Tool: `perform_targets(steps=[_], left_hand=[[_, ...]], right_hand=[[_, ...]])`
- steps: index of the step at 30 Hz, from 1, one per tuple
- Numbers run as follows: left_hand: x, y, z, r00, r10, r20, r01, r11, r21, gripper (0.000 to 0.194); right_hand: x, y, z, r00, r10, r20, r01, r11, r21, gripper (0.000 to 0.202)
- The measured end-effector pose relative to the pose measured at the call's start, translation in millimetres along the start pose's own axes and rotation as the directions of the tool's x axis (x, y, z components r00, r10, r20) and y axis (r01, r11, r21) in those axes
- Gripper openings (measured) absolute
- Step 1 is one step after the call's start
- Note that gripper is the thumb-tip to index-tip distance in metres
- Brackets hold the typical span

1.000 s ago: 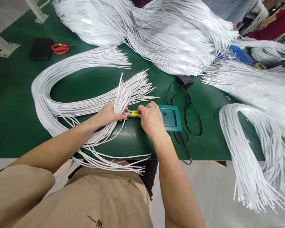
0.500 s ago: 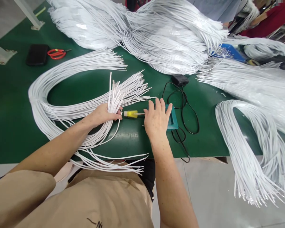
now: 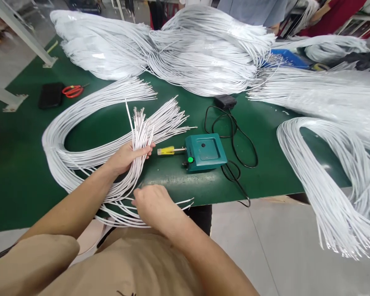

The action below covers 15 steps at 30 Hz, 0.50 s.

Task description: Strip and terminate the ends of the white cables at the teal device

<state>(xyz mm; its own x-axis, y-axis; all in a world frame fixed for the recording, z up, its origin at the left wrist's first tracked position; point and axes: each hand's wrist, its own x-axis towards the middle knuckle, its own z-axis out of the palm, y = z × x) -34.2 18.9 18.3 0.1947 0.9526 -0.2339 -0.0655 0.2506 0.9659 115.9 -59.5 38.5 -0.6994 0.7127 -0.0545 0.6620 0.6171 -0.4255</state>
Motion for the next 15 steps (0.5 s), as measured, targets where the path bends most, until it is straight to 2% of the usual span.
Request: perform_targets(steps=[2,3,4,5,7,8,11,15], left_hand=[[-0.4,-0.8,0.2,1.0,-0.001,-0.004,0.001,1.0,-0.006,0.042],[-0.6,-1.4,0.4,1.0,0.002,-0.007,-0.002,1.0,-0.014,0.044],[-0.8,-1.8,0.8,1.0,0.006,-0.011,-0.006,1.0,-0.02,0.046],[-1.0,-2.1,1.3,1.0,0.014,-0.017,-0.014,1.0,-0.022,0.047],[-1.9,-2.0,2.7,0.999,0.029,-0.015,-0.029,1.0,0.003,0.045],[-2.5,-1.6,3.7,0.999,0.036,-0.003,-0.036,0.999,0.027,0.043],[-4.7,0.0,7.2,0.998,0.054,0.017,-0.055,0.997,0.045,0.036],[-6.0,1.2,12.8,0.997,0.072,-0.014,-0.072,0.997,-0.023,0.034]], right_hand=[[2.9,8.4,-18.4,0.998,0.066,0.01,-0.066,0.99,0.125,0.027],[6.3,15.2,-28.6,0.992,0.122,-0.028,-0.116,0.979,0.169,0.03],[10.7,23.0,-38.1,0.961,0.248,-0.126,-0.202,0.933,0.297,0.03],[15.9,31.4,-46.1,0.904,0.364,-0.225,-0.248,0.874,0.418,0.026],[26.8,47.2,-55.7,0.794,0.524,-0.309,-0.238,0.735,0.635,0.017],[31.8,53.5,-57.1,0.772,0.555,-0.309,-0.197,0.672,0.714,0.019],[41.2,63.0,-53.1,0.793,0.546,-0.268,-0.067,0.516,0.854,0.022],[39.9,58.2,-47.5,0.782,0.558,-0.279,0.0,0.447,0.895,0.022]])
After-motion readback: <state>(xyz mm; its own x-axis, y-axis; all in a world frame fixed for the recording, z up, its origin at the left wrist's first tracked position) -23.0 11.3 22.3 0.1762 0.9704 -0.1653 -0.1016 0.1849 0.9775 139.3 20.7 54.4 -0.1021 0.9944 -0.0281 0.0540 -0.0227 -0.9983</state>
